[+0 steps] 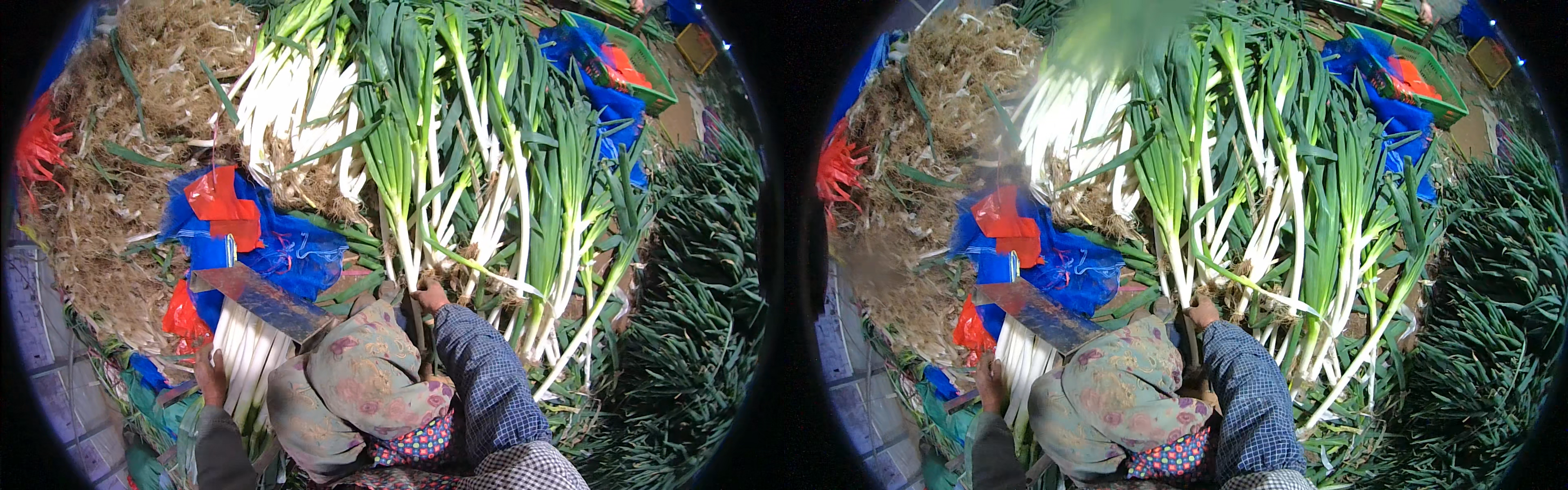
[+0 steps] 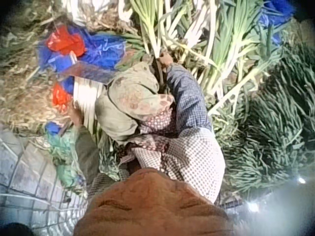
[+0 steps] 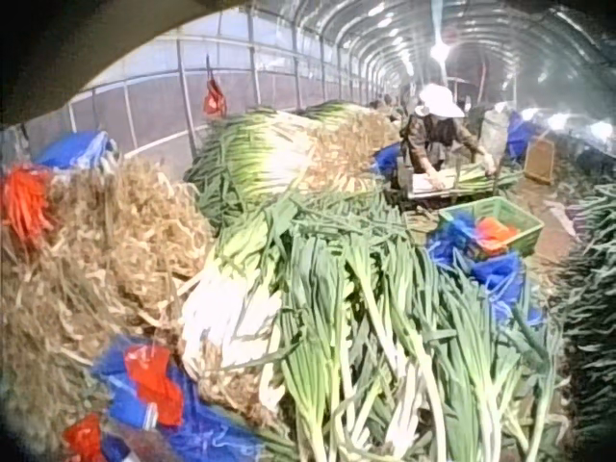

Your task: The person sits on the floor and repeatedly picks up bunches of green onions, places them on a metal frame, and then removes them to a pile. The person handles the vegetables by hand without using any tools.

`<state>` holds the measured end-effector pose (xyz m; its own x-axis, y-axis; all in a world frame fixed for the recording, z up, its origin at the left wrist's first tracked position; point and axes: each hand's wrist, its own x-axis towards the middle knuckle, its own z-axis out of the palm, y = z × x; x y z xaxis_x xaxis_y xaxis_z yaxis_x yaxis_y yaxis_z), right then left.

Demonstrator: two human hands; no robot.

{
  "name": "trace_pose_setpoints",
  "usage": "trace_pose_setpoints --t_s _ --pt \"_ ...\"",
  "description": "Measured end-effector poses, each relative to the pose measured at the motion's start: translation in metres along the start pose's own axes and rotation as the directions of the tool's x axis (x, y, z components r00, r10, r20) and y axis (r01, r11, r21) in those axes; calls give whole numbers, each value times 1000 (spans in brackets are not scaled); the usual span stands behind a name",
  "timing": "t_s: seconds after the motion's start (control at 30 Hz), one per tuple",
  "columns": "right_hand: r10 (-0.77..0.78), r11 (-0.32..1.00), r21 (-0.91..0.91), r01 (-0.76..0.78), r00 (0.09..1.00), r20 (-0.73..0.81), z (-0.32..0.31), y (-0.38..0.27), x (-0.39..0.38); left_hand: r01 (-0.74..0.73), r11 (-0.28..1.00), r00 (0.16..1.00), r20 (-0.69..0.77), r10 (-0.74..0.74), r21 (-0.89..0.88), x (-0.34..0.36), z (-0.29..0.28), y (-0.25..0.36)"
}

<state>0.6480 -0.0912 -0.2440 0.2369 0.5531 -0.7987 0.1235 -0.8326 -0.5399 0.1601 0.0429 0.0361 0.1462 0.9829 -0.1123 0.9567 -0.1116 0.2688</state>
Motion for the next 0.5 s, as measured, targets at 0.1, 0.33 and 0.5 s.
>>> trace_pose_setpoints --t_s 0.1,0.33,0.5 --pt "-35 999 10 36 998 -57 -1 8 -4 -51 990 998 -47 46 -133 17 -15 59" --pt "-84 953 288 97 995 -57 33 33 -50 -231 887 973 -94 211 -401 29 -40 212" --pt "-162 871 432 234 967 -197 -48 3 -132 -165 715 974 1 225 -679 30 -58 296"
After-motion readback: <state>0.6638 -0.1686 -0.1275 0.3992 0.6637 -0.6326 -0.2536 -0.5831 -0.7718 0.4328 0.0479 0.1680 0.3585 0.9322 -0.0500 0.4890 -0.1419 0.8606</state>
